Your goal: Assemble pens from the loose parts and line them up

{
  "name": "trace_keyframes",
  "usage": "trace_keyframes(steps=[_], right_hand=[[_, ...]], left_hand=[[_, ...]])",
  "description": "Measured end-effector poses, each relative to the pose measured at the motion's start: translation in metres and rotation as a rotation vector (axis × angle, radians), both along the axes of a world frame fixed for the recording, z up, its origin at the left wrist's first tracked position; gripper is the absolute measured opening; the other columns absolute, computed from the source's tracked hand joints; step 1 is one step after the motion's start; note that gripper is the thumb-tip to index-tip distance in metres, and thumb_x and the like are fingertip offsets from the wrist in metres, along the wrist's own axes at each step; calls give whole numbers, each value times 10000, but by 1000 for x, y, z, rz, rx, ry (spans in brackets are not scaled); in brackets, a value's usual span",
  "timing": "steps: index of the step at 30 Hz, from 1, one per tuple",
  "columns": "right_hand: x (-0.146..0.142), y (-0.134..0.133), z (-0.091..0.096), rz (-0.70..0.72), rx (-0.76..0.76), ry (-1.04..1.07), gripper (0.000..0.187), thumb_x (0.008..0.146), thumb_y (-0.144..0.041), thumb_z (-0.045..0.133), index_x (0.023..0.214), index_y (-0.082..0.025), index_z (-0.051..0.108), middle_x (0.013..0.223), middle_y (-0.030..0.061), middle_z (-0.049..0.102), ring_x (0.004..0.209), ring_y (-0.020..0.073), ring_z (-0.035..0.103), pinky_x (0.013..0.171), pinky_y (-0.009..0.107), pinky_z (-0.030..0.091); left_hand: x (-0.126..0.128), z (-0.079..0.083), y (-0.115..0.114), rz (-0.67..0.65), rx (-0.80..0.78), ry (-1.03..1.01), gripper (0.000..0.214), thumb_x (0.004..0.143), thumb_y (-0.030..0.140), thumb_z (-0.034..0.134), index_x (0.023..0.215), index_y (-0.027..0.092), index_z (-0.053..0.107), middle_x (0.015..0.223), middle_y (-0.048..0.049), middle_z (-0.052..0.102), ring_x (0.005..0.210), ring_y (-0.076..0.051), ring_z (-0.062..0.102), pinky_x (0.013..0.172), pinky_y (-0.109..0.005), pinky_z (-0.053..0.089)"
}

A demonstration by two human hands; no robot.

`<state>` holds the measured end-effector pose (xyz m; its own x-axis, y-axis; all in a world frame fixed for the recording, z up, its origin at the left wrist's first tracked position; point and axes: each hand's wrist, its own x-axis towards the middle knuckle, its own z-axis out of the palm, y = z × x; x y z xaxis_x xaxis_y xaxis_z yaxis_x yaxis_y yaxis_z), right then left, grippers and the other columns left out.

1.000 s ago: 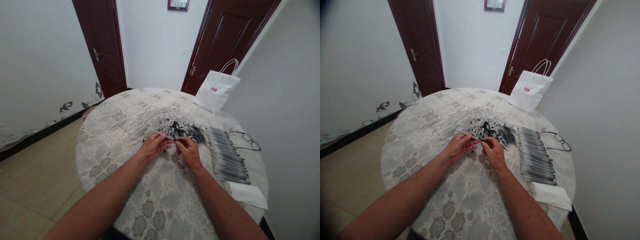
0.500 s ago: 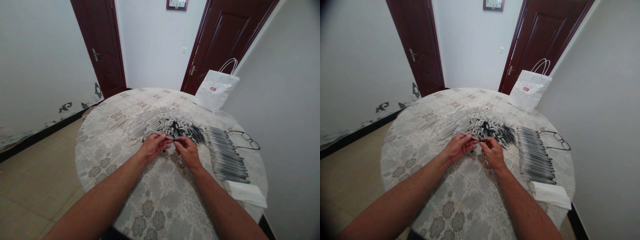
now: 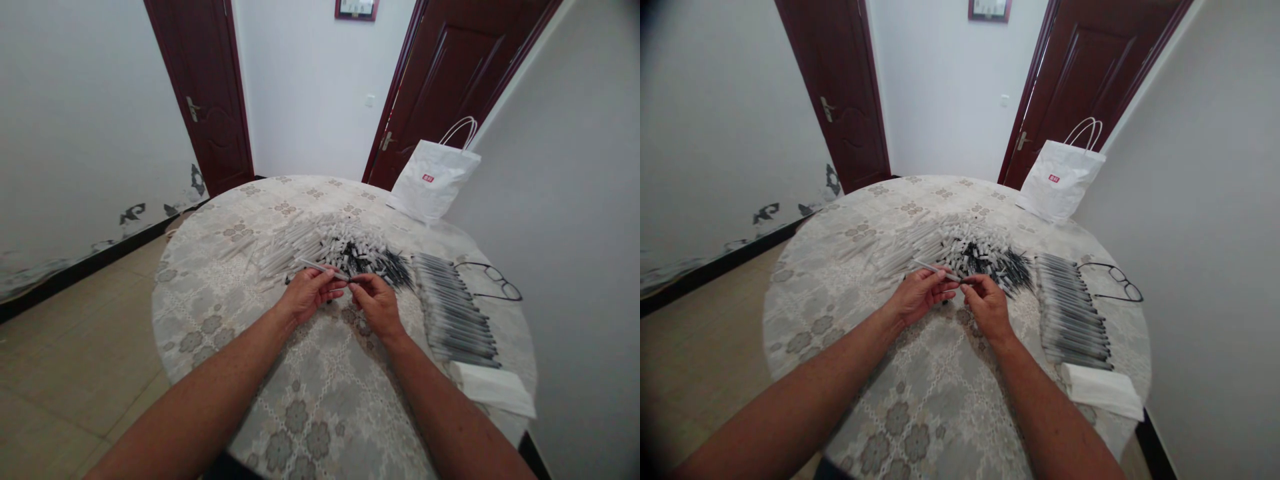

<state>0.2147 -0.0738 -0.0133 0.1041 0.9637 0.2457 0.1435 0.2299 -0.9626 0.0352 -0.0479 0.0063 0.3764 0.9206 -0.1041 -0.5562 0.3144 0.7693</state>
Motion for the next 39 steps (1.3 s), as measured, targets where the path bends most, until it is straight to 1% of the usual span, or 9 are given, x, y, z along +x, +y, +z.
trace_keyframes(steps=[7, 11, 18, 20, 24, 29, 35, 37, 39], right_hand=[[2, -2, -1, -53, 70, -132, 291, 827, -434, 684, 997, -198, 676, 706, -7, 656, 590, 139, 578, 554, 248, 456], [2, -4, 4, -57, 54, -175, 317, 860, -472, 644, 1002, -190, 677, 705, -2, 664, 568, 138, 571, 546, 248, 445], [5, -7, 6, -32, 51, -354, 436, 988, -507, 431, 747, -199, 623, 573, -18, 587, 534, 134, 547, 553, 247, 404], [5, -8, 5, -32, 69, -358, 390, 998, -487, 416, 844, -200, 632, 635, -14, 617, 559, 138, 561, 572, 250, 418], [5, -10, 5, -48, 180, -423, 272, 934, -421, 562, 1093, -202, 585, 818, 6, 665, 648, 148, 587, 633, 256, 444], [6, -11, 7, -39, 214, -547, 204, 975, -382, 483, 997, -215, 598, 783, 10, 642, 704, 166, 595, 660, 264, 427], [6, -10, 8, -10, 161, -566, 402, 1029, -399, 352, 744, -217, 570, 672, 2, 599, 631, 150, 567, 625, 262, 396], [7, -10, 8, -20, 166, -525, 371, 1026, -401, 365, 801, -213, 592, 680, -2, 602, 628, 148, 569, 634, 261, 406], [8, -11, 8, -30, 198, -489, 251, 996, -398, 443, 956, -207, 601, 749, -2, 629, 646, 149, 580, 648, 260, 423]], left_hand=[[-1, -2, 0, -25, 16, 61, 252, 809, 261, 775, 1012, 128, 709, 927, -129, 756, 845, -213, 741, 741, -309, 610], [-1, -2, 1, -33, 14, 76, 242, 811, 264, 771, 1002, 125, 719, 912, -131, 756, 833, -205, 738, 736, -301, 606], [0, -3, 0, -66, 12, 103, 278, 800, 260, 781, 1026, 113, 719, 909, -140, 754, 837, -208, 734, 731, -302, 605], [0, -4, 0, -58, 14, 104, 286, 794, 271, 788, 1022, 112, 719, 911, -137, 752, 836, -203, 731, 730, -298, 604], [-2, -6, 2, -51, 36, 103, 305, 797, 301, 788, 1032, 119, 720, 914, -124, 748, 840, -194, 727, 740, -295, 601], [-2, -6, 1, -90, 23, 112, 322, 796, 311, 792, 1044, 118, 722, 907, -119, 748, 849, -191, 726, 746, -290, 598], [-1, -2, -1, -88, -1, 124, 293, 788, 281, 795, 1017, 113, 726, 880, -119, 749, 809, -191, 728, 729, -297, 598], [-1, -2, -1, -80, -3, 122, 289, 794, 280, 790, 1023, 115, 727, 873, -116, 750, 809, -187, 727, 731, -293, 597], [-1, -2, -1, -75, -5, 116, 290, 796, 284, 788, 1026, 117, 727, 871, -114, 751, 812, -186, 728, 729, -288, 596]])
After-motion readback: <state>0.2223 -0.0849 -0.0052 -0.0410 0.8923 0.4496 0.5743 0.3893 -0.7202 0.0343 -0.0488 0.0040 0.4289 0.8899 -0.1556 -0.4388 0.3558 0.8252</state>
